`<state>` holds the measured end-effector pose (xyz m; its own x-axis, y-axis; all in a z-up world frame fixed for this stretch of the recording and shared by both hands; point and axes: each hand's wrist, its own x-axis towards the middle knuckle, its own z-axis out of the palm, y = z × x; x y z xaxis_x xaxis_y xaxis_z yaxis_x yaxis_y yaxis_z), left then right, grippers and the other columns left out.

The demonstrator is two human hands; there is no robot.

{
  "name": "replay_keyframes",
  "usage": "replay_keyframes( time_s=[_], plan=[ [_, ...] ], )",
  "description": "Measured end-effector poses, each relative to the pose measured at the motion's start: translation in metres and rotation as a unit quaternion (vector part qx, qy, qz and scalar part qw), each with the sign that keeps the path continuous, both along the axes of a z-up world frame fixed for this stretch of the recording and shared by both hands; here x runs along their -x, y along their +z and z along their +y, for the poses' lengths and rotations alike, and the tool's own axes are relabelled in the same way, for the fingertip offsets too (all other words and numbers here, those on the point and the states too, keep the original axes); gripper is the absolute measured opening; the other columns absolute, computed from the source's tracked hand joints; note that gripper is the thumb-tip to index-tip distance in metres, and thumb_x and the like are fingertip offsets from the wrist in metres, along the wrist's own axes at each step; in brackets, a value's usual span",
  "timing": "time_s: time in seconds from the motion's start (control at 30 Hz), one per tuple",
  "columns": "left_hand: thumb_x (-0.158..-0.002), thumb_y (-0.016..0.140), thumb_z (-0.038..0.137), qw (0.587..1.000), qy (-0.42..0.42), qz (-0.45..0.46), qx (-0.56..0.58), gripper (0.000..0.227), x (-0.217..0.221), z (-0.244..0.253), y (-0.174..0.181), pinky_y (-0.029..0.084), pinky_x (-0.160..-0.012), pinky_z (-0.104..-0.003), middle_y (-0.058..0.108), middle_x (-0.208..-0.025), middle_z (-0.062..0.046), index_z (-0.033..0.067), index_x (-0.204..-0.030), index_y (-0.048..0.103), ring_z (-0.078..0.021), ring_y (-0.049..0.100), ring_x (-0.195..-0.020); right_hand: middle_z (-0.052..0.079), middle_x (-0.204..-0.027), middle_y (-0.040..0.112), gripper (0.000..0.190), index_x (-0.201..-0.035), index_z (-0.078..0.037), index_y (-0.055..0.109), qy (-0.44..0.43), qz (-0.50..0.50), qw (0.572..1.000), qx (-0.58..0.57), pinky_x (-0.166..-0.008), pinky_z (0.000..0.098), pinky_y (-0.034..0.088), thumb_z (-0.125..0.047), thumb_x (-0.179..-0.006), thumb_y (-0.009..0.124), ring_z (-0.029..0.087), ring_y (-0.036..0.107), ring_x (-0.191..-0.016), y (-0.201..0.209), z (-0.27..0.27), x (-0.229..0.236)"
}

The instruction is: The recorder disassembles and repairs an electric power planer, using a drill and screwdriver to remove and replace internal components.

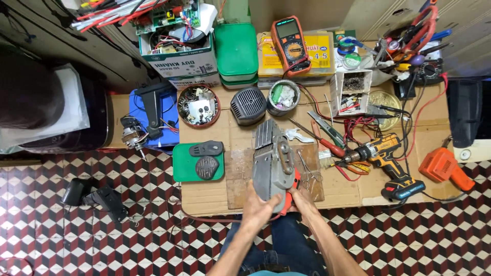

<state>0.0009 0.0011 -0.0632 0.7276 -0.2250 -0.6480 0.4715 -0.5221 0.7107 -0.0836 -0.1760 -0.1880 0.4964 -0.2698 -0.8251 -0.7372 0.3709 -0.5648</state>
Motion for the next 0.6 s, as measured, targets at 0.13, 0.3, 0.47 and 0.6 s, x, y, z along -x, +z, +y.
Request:
replay_keyframes(
  time_s=[0.13,0.3,0.47,0.6],
  plan=[
    [-0.073,0.085,0.029,0.998,-0.032,-0.052,-0.03,0.112,0.021,-0.016,0.006,0.032,-0.117,-0.04,0.035,-0.151,-0.031,-0.009,-0.153,0.017,-0.0387,0.038,-0.141,0.017,-0.092,0.073,0.056,-0.115,0.006,0.068,0.066,0.066,0.995,0.032,-0.056,0.0355,0.063,-0.044,-0.098,0.051,0.026,0.074,-0.069,0.034,-0.002,-0.003],
    [-0.068,0.08,0.035,0.996,-0.031,-0.061,-0.065,0.11,0.015,-0.022,0.02,0.042,-0.11,-0.043,0.049,-0.138,-0.027,-0.006,-0.152,0.023,-0.04,0.051,-0.129,0.019,-0.084,0.071,0.046,-0.113,0.005,0.064,0.055,0.037,0.998,0.023,-0.054,0.0409,0.064,-0.033,-0.096,0.046,0.029,0.071,-0.066,-0.037,-0.011,0.031],
    [-0.069,0.075,0.037,0.99,-0.089,-0.075,-0.078,0.106,-0.012,-0.009,0.048,0.047,-0.103,-0.046,0.054,-0.132,-0.025,-0.003,-0.155,0.026,-0.0392,0.056,-0.122,0.017,-0.081,0.069,0.047,-0.108,0.002,0.063,0.045,0.068,0.995,-0.055,-0.056,0.0376,0.062,-0.039,-0.102,0.042,0.025,0.07,-0.063,-0.022,0.017,0.021],
    [-0.07,0.077,0.037,0.987,-0.091,-0.118,-0.063,0.104,-0.013,-0.005,0.024,0.048,-0.101,-0.047,0.054,-0.13,-0.026,-0.0039,-0.152,0.029,-0.0399,0.055,-0.12,0.017,-0.083,0.069,0.052,-0.111,0.001,0.062,0.008,0.066,0.994,-0.09,-0.059,0.0378,0.061,-0.047,-0.104,0.044,0.025,0.069,-0.066,-0.033,0.031,0.02]
  ],
)
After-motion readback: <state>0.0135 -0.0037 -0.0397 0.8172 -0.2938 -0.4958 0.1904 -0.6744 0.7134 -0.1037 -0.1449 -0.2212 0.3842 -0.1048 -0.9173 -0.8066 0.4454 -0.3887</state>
